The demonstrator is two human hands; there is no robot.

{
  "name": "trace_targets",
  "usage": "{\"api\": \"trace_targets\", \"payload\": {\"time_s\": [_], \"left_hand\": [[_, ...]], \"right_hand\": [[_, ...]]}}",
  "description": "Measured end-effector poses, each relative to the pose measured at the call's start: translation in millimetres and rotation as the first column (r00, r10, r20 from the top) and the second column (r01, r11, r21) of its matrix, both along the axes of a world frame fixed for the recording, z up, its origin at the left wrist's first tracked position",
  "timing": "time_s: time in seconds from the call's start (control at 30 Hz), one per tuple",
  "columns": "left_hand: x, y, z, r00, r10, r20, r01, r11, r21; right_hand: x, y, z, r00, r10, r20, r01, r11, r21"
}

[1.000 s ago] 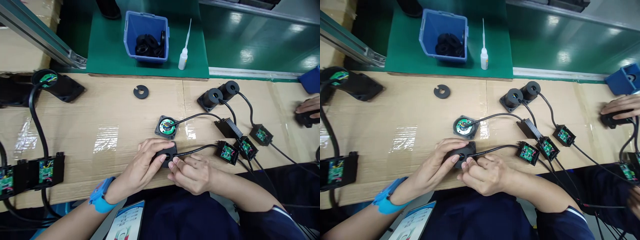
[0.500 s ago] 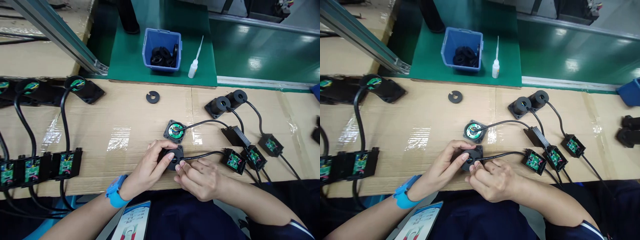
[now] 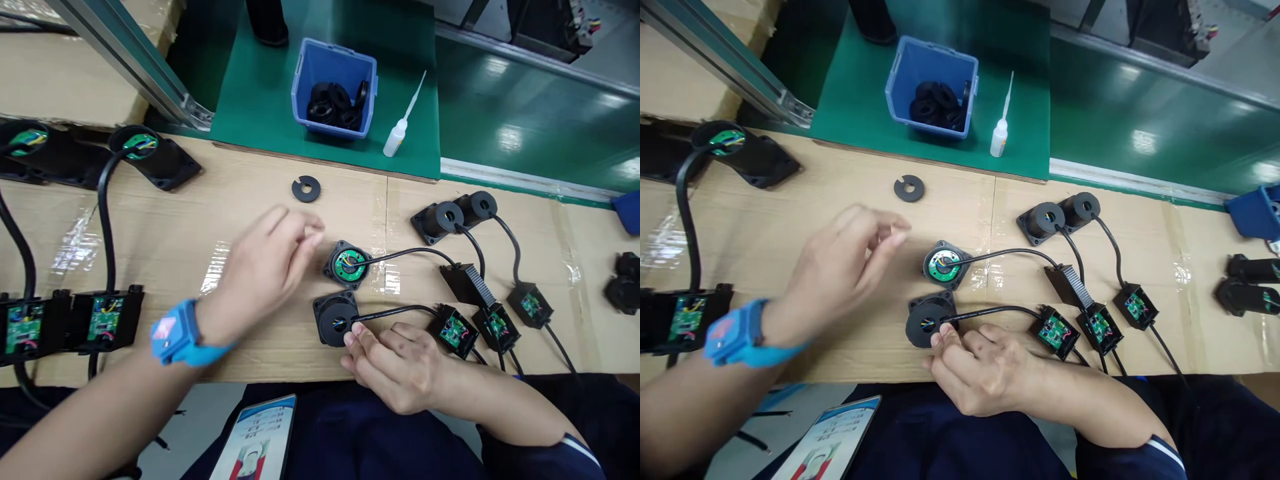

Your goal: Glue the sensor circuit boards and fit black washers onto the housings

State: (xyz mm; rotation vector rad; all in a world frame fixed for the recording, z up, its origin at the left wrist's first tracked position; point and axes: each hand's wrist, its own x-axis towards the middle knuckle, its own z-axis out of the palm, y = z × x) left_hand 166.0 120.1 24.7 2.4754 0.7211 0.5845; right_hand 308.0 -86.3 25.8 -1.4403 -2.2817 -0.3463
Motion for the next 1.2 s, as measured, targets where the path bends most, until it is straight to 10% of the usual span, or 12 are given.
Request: {"api": "trace_targets", "payload": {"time_s": [0.23, 0.87, 1.2], "left_hand": [[33.9, 59.3, -6.9, 0.878, 0.058, -0.475, 0.016, 0.989, 0.15], [45.0, 54.7, -8.3, 0.83, 0.255, -0.497, -0.248, 0.965, 0.081], [44.5, 67.6, -7.3, 0.878, 0.106, -0.467, -0.096, 0.994, 0.045]], "right_hand": [[0.3, -0.2, 3.2, 1.0, 0.008, 0.002, -0.008, 1.0, -0.014], [2.7, 0.2, 5.3, 0.997, 0.076, 0.009, -0.075, 0.994, -0.082], [0.1, -4.9, 0.1, 0.999, 0.036, 0.01, -0.035, 0.998, -0.059]]}}
